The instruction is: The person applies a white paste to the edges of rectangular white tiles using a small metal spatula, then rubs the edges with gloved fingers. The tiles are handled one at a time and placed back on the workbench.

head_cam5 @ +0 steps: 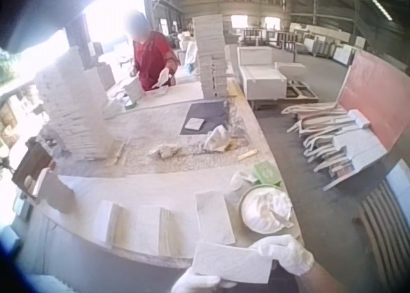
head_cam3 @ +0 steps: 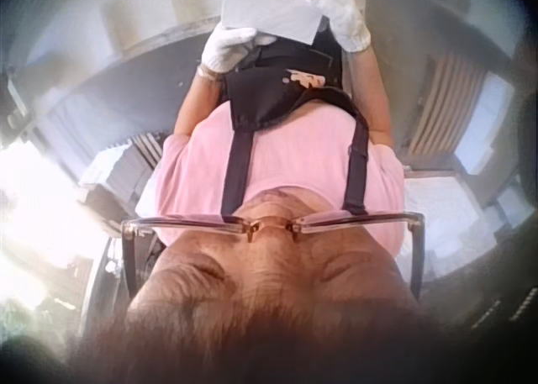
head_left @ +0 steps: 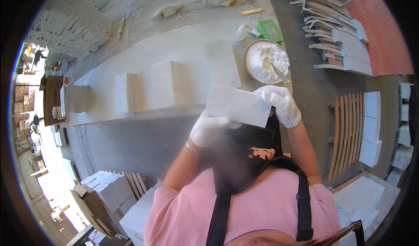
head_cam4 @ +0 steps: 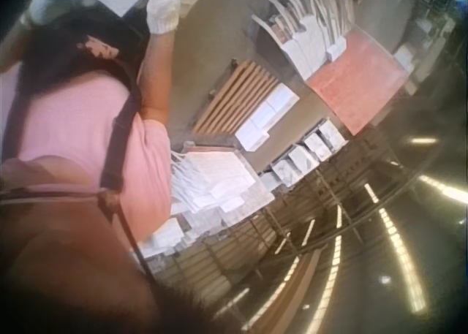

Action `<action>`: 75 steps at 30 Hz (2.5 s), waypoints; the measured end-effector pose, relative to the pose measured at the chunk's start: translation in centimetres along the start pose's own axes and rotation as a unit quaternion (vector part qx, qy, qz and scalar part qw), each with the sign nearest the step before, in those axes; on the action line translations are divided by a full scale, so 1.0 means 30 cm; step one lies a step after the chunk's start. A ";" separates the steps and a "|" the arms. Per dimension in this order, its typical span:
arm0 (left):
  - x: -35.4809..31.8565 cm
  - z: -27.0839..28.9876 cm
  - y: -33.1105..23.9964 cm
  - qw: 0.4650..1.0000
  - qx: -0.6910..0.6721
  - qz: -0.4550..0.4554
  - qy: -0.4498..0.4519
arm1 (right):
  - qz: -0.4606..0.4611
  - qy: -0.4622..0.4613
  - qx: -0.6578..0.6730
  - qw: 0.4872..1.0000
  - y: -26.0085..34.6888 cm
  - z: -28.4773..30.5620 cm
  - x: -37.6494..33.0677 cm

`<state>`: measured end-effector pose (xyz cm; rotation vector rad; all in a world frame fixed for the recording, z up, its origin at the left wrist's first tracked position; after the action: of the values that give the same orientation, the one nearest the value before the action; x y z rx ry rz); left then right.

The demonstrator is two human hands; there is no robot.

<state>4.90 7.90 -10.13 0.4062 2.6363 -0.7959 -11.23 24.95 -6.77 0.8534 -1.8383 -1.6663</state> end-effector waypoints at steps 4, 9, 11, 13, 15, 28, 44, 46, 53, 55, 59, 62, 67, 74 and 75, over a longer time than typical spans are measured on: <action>-0.003 -0.019 0.061 0.998 -0.066 0.023 -0.007 | 0.035 -0.051 0.027 0.998 -0.053 0.031 0.000; -0.009 -0.013 0.075 0.997 -0.060 0.022 -0.033 | -0.004 -0.091 0.114 0.989 -0.113 0.031 -0.018; -0.008 -0.019 0.075 0.997 -0.074 0.019 -0.033 | 0.000 -0.094 0.129 0.987 -0.112 0.032 -0.025; -0.005 -0.031 0.072 0.997 -0.074 0.026 -0.029 | -0.007 -0.090 0.142 0.986 -0.109 0.031 -0.032; -0.004 -0.050 0.067 0.996 -0.082 0.021 -0.021 | -0.002 -0.090 0.138 0.986 -0.099 0.030 -0.036; 0.044 -0.023 0.049 0.951 -0.276 -0.076 0.121 | -0.061 -0.053 -0.008 0.997 -0.024 -0.025 -0.095; 0.063 -0.002 -0.075 0.959 -0.244 -0.071 0.128 | -0.083 -0.003 -0.015 0.996 -0.102 -0.085 -0.126; 0.065 0.000 -0.078 0.960 -0.243 -0.063 0.125 | -0.076 0.005 -0.004 0.997 -0.097 -0.089 -0.119; 0.064 -0.007 -0.090 0.949 -0.284 -0.048 0.129 | -0.094 0.029 -0.009 0.995 -0.070 -0.105 -0.102; 0.057 -0.015 -0.093 0.949 -0.278 -0.049 0.142 | -0.087 0.024 0.037 0.995 -0.070 -0.111 -0.092; 0.050 -0.027 -0.098 0.950 -0.266 -0.056 0.151 | -0.078 0.012 0.038 0.996 -0.082 -0.108 -0.072; 0.054 -0.019 -0.102 0.956 -0.260 -0.059 0.124 | -0.064 -0.002 0.021 0.998 -0.080 -0.112 -0.059; 0.032 0.004 -0.135 0.946 -0.262 -0.126 0.139 | -0.067 0.011 0.004 0.998 -0.052 -0.157 -0.045; -0.048 0.081 -0.207 0.932 -0.289 -0.188 0.110 | -0.122 0.119 0.069 0.983 -0.017 -0.208 -0.061; -0.060 0.091 -0.223 0.928 -0.294 -0.196 0.119 | -0.140 0.115 0.056 0.982 -0.024 -0.204 -0.064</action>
<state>4.73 0.67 -8.32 -0.2094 3.0512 -0.0164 -5.38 22.24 -6.72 1.3466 -1.7268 -1.5560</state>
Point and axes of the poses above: each hand's wrist, its own x-axis towards the middle knuckle, its own z-axis out of the back of the hand, y = z × x, the point moved 5 cm from there along x, towards the middle knuckle, and after that the axes turned 12 degrees about z, right-handed, at the moved point
